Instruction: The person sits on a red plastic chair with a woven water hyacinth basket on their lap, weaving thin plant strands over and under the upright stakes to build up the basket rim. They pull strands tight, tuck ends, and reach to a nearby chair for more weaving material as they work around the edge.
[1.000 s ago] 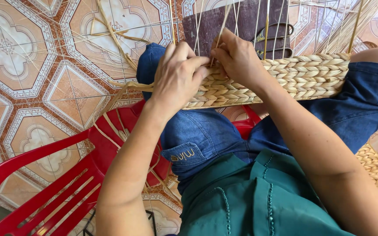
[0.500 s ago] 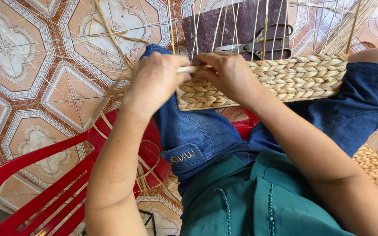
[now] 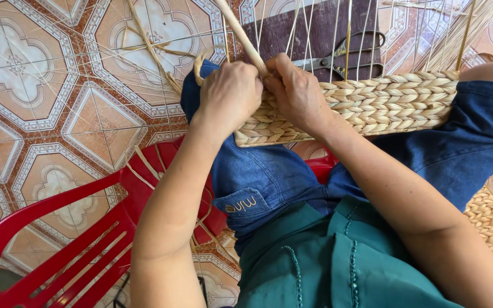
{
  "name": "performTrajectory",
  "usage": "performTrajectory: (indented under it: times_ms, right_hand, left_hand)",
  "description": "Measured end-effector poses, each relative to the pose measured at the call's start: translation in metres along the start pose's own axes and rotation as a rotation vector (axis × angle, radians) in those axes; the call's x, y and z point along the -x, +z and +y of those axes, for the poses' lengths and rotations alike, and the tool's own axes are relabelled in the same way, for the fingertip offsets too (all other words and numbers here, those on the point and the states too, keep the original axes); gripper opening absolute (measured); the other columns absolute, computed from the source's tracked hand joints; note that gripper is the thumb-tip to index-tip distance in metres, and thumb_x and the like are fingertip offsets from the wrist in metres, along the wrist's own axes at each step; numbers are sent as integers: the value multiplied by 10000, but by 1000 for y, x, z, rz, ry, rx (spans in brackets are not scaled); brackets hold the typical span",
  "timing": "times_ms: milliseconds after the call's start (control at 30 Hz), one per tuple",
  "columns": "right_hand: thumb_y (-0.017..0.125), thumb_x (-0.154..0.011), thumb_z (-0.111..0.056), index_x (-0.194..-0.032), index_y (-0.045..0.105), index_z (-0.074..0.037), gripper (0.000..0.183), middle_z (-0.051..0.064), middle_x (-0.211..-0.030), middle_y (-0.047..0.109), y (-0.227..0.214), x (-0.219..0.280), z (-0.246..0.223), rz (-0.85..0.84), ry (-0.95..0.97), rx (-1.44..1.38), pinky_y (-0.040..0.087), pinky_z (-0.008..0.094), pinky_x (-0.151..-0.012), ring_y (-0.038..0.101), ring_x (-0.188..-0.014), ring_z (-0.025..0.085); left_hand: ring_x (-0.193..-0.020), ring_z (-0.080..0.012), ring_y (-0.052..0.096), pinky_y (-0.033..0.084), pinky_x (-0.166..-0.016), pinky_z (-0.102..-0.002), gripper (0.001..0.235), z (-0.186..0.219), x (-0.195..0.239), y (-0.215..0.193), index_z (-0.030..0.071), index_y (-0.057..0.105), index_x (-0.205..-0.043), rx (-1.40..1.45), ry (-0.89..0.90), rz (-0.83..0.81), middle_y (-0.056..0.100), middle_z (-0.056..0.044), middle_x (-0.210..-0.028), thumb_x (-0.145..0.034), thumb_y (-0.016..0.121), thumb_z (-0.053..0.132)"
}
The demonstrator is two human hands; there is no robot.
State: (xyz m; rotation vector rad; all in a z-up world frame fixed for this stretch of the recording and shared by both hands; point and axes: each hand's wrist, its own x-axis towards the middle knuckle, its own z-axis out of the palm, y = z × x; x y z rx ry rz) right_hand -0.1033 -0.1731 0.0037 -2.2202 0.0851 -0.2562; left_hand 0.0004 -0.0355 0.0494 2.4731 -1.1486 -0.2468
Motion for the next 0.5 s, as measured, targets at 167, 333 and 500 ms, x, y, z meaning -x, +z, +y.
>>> performTrajectory:
  times_ms: [167,333,500]
  right_hand:
    - [591,-1054,-21,-1131,508,-10,114,143,-883,688,-2,2,2,-18,18,-127,571,367,-659,726,-781,260]
    - [580,-1047,-49,-1103,527,-20,83,98,-854,701,-5,-6,10,-87,254,-300,580,332,-581,712,-684,191]
    - [647,-992,-61,-1024,640,-46,37,86,-805,728,7,-9,20,-101,244,-194,581,309,-566,711,-651,148]
  left_hand:
    - [-761,-242,756,599,-850,-378,268,-19,-21,12,43,796,-838,202,-254,-400,780,-94,-729,-967,595,164]
    - [-677,-198,755,618,-635,-357,282,-19,-8,7,46,727,-879,490,-309,-155,767,-86,-797,-1000,609,273]
    - [-722,-88,779,630,-630,-262,340,0,25,-12,97,745,-989,794,-43,60,777,-9,-849,-1049,554,372]
